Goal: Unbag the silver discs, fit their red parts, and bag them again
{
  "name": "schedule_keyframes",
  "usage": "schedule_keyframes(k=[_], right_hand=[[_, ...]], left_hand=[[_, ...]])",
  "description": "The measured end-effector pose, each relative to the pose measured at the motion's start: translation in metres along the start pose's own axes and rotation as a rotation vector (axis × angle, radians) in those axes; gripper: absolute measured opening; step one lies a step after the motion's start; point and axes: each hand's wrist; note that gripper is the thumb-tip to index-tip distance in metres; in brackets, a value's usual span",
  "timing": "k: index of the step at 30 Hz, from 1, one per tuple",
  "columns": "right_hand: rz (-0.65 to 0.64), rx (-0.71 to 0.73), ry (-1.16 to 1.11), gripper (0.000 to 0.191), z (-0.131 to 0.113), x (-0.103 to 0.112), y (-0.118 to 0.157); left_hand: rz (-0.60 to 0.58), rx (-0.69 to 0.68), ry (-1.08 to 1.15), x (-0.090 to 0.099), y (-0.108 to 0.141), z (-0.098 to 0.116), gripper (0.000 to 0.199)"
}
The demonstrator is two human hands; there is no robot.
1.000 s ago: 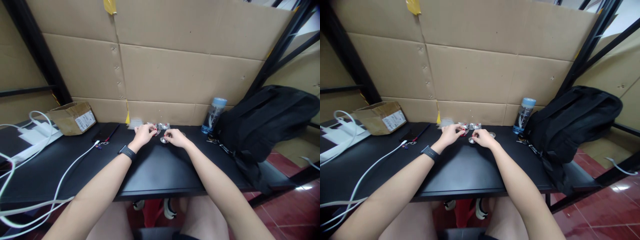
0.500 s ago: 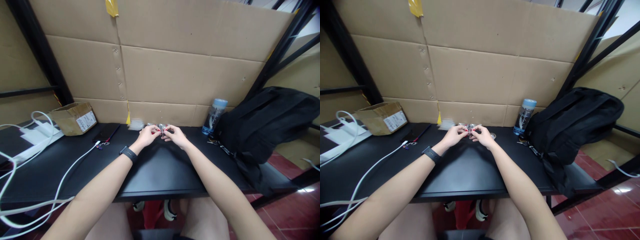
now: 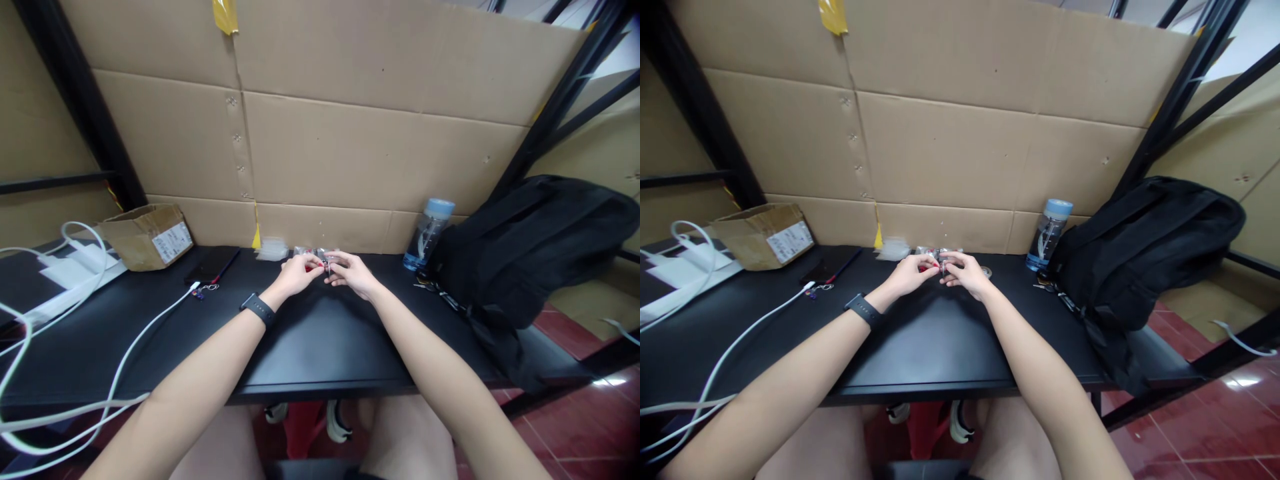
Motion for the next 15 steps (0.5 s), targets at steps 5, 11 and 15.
schedule_keyframes(k=[5,11,15], right_hand=[[0.018,-0.035,-0.023,0.029,-0.004,0.0004,0.0004],[-0.058,0.008,-0.035,0.046,-0.0062,0.0028,0.0032],[-0.042,0.069,0.072,0.053,-0.0048,0.0052,0.0022]], left_hand=[[0.03,-0.006,-0.013,0.0018,0.001,0.0051,0.011],[0.04,-0.008,-0.02,0.0029,0.0005,0.0063,0.012],[0.025,-0.039,-0.098,0.0048,0.002,0.0082,0.013]])
Point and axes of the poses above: each hand's wrist, its own y-axis away from the middle knuckle, its own x-axis out of the back of the hand, z = x × y, and after that the axes turned 5 degrees about z, right-handed
